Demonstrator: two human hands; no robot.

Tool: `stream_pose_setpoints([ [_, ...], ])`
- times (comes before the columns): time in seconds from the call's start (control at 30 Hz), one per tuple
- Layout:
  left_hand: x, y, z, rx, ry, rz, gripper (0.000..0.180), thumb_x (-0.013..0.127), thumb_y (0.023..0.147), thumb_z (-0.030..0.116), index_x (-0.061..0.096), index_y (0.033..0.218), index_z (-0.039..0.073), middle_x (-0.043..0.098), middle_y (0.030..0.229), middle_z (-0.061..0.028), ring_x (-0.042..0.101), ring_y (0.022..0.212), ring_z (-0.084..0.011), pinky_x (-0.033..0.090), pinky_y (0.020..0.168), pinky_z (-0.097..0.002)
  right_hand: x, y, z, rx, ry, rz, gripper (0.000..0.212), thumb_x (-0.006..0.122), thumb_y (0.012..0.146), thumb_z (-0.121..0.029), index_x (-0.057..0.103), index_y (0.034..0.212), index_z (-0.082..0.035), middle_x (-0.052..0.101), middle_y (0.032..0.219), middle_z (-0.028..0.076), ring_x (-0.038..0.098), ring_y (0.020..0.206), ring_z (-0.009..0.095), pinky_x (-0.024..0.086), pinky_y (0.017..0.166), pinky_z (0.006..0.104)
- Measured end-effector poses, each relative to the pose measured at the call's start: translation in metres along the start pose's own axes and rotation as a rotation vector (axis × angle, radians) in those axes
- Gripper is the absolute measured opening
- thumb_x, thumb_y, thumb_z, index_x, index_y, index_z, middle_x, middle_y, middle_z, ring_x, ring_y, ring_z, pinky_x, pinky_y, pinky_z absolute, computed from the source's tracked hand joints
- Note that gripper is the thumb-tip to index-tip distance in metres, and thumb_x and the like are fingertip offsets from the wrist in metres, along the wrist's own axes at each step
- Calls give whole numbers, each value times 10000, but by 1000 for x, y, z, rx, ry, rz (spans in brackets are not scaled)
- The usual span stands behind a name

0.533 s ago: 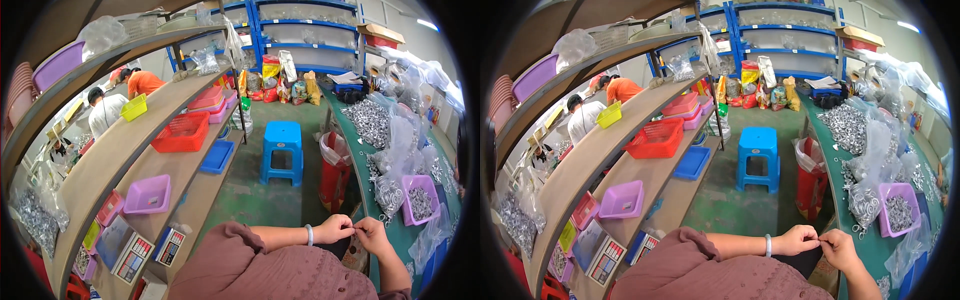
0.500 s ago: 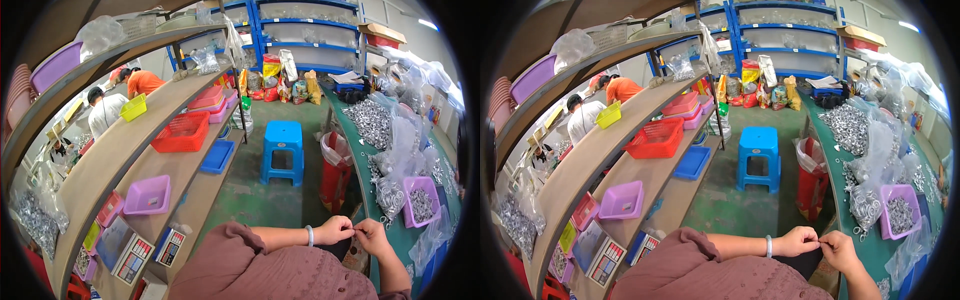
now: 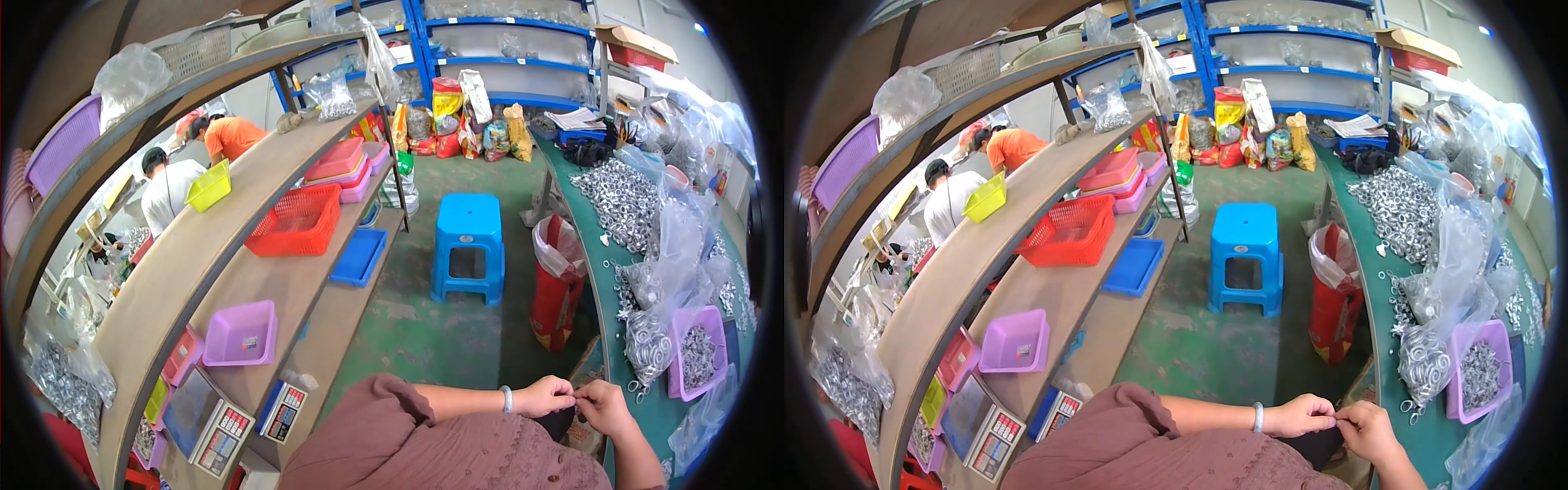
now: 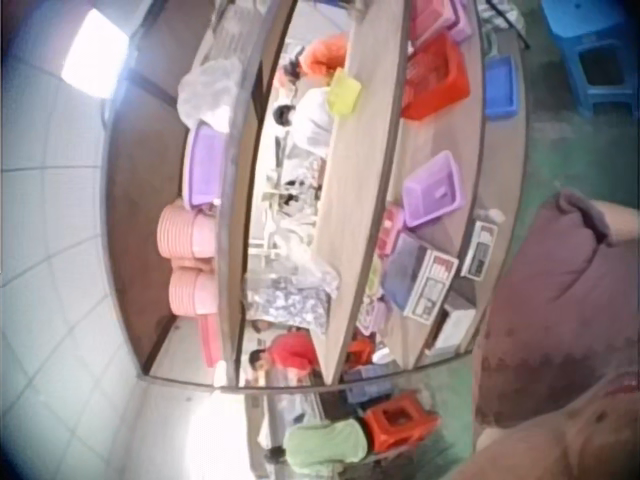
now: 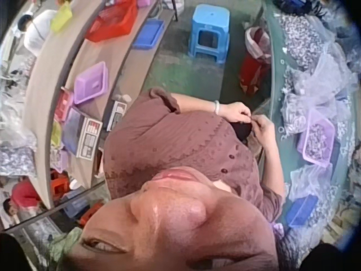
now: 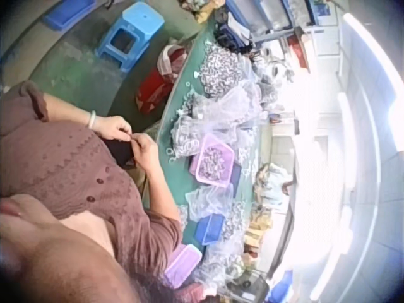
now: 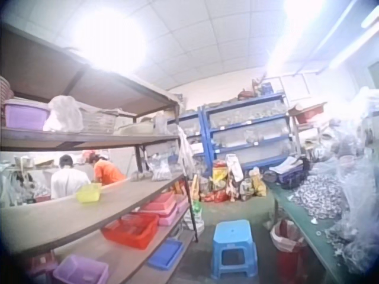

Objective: The person assembles small metal hardware components by picking up pieces from the table and fitting them together by hand.

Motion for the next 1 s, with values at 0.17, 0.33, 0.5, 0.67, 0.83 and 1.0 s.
stream_pose_setpoints([
  [0.17,6,3,-7,-122,-129,-54,131,581,830,181,575,836,50,522,671,26,463,597,-52,401,552,-204,-5,-7,-2,-17,20,38,95,632,653,-9,627,745,-30,584,673,121,574,608,273,464,549,326],
  [0.33,27,8,-13,-289,-203,-135,147,602,812,190,580,882,63,558,735,8,516,656,-71,432,574,-205,-18,-29,-9,-48,-85,56,125,621,691,-64,622,816,-53,600,734,119,578,701,310,466,637,369],
  [0.5,59,37,-4,-293,-334,-237,105,584,821,166,559,828,64,564,717,-25,527,634,-106,449,577,-239,-57,-84,-9,63,-158,202,185,606,730,-84,582,909,-44,570,772,126,555,732,312,457,646,384],
  [0.67,142,63,-11,-458,-631,-432,118,530,835,175,520,845,58,543,711,-78,507,622,-168,419,543,-269,-100,-227,5,432,-324,554,141,595,749,-69,585,879,-14,582,792,126,565,746,300,457,659,373],
  [0.83,243,66,-31,-498,-670,-663,138,462,868,162,516,867,35,566,757,-84,552,643,-164,453,577,-271,-108,-377,-4,804,-423,805,126,593,744,-69,603,863,-29,604,807,125,584,757,294,471,665,359],
  [1.0,297,76,-37,-518,-560,-658,145,479,845,158,534,879,28,569,754,-92,547,649,-187,450,599,-282,-102,-417,2,819,-512,815,104,585,739,-87,600,832,-41,588,806,111,568,784,294,463,689,375],
])
Point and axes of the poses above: each hand's wrist, its own y-axis towards the middle knuckle, its own x-axis out of the palm, z = x × y, the point moved 9 cm from there along y, towards the middle knuckle
